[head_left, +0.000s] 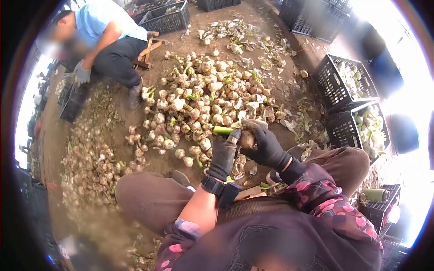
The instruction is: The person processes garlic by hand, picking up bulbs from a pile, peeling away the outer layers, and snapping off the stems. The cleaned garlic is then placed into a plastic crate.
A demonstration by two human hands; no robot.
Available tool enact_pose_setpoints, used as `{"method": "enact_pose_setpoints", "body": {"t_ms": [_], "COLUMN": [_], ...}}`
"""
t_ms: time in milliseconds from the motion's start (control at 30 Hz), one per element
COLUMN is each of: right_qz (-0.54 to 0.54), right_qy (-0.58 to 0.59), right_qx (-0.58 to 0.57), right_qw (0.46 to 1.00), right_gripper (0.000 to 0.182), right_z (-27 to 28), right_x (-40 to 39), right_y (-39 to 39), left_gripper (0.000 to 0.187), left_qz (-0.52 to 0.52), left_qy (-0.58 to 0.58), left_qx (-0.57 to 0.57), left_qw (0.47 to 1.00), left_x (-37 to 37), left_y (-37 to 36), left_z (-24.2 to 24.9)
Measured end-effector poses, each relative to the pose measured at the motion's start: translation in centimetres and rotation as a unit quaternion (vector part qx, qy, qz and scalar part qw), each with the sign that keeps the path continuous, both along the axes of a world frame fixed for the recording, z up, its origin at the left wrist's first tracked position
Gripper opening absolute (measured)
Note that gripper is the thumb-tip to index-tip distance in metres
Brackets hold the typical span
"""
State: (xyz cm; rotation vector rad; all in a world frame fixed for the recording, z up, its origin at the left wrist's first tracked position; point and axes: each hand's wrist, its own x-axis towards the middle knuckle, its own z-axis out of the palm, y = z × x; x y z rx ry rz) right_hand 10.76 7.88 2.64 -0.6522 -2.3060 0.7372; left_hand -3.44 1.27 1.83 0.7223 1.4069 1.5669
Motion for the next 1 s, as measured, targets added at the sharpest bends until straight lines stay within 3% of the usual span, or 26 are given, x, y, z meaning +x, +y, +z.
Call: {"method": "enact_pose_setpoints", "body": {"t_ms": [67,233,300,333,367,433,467,500,567,633,667,700,733,767,800,833,900,933,967,1000], "right_qz": [-0.001,0.006,-0.007,-0.038,-0.038,-0.054,-0.052,-0.049,-0.062,-0.071,-0.058,-0.038,0.040,0.036,-0.026,-0.058,-0.123,-0.119,-0.088,-0.080], "right_qy": [0.028,0.079,0.259,0.150,0.153,0.018,-0.011,-0.008,0.007,0.062,0.168,0.258,0.312,0.314,0.364,0.383,0.416,0.360,0.387,0.410], "right_qx": [-0.117,-0.167,-0.443,-0.242,-0.240,0.014,0.071,0.070,0.068,0.036,-0.269,-0.544,-0.650,-0.649,-0.575,-0.552,-0.503,-0.450,-0.575,-0.685], "right_qw": [0.993,0.983,0.858,0.958,0.958,0.998,0.996,0.996,0.996,0.995,0.947,0.797,0.691,0.692,0.733,0.738,0.748,0.809,0.715,0.597], "right_gripper": [0.077,0.078,0.075,0.073,0.073,0.073,0.073,0.073,0.072,0.064,0.054,0.047,0.035,0.035,0.036,0.037,0.038,0.036,0.033,0.031], "right_z": [-1.1,-2.0,-2.6,-2.4,-2.4,0.6,0.7,0.3,-0.7,0.2,-0.3,-1.0,-2.6,-4.8,-7.2,-7.3,-7.2,-7.0,-6.6,-4.8], "right_x": [0.6,1.5,1.6,2.1,2.5,2.4,2.5,2.4,2.2,1.8,1.9,1.9,2.2,1.7,1.1,1.1,0.8,0.4,1.0,1.3], "right_y": [0.0,0.6,0.8,1.3,1.3,0.5,0.2,0.1,-0.2,-0.6,-0.7,-0.5,0.0,0.3,0.7,0.5,0.0,0.1,0.1,-0.2], "left_gripper": [0.020,0.017,0.028,0.035,0.030,0.026,0.025,0.023,0.019,0.017,0.018,0.018,0.020,0.022,0.028,0.034,0.033,0.032,0.032,0.027], "left_qz": [-0.094,-0.184,-0.177,-0.208,-0.190,-0.188,-0.159,-0.131,-0.120,-0.103,-0.103,-0.107,-0.138,-0.168,-0.119,-0.139,-0.159,-0.159,-0.157,-0.157], "left_qy": [-0.115,-0.231,-0.333,-0.282,-0.335,-0.313,-0.251,-0.188,-0.174,-0.242,-0.282,-0.282,-0.236,-0.188,-0.066,-0.027,-0.079,-0.159,-0.239,-0.193], "left_qx": [-0.094,-0.039,0.055,0.059,0.067,0.054,0.047,0.038,0.027,0.056,0.052,0.053,0.035,0.016,0.124,0.128,0.089,0.058,0.028,0.029], "left_qw": [0.984,0.955,0.925,0.935,0.920,0.929,0.954,0.973,0.977,0.963,0.952,0.952,0.961,0.968,0.983,0.982,0.980,0.973,0.958,0.968], "left_x": [-0.8,-1.0,0.1,-0.2,0.3,0.0,0.2,0.5,0.7,1.0,0.9,0.8,0.5,0.5,2.5,3.0,2.9,2.6,2.1,1.6], "left_y": [-0.1,0.2,0.3,0.8,0.7,0.6,0.5,0.4,0.3,0.5,0.5,0.4,0.3,0.1,0.2,-0.3,-0.5,-0.5,-0.4,-0.2], "left_z": [0.5,-0.6,-0.3,-0.1,0.2,-0.8,-1.3,-1.4,-1.7,-1.4,-1.7,-1.6,-1.3,-1.0,-0.7,-0.4,-0.3,-0.2,0.1,-1.4]}}
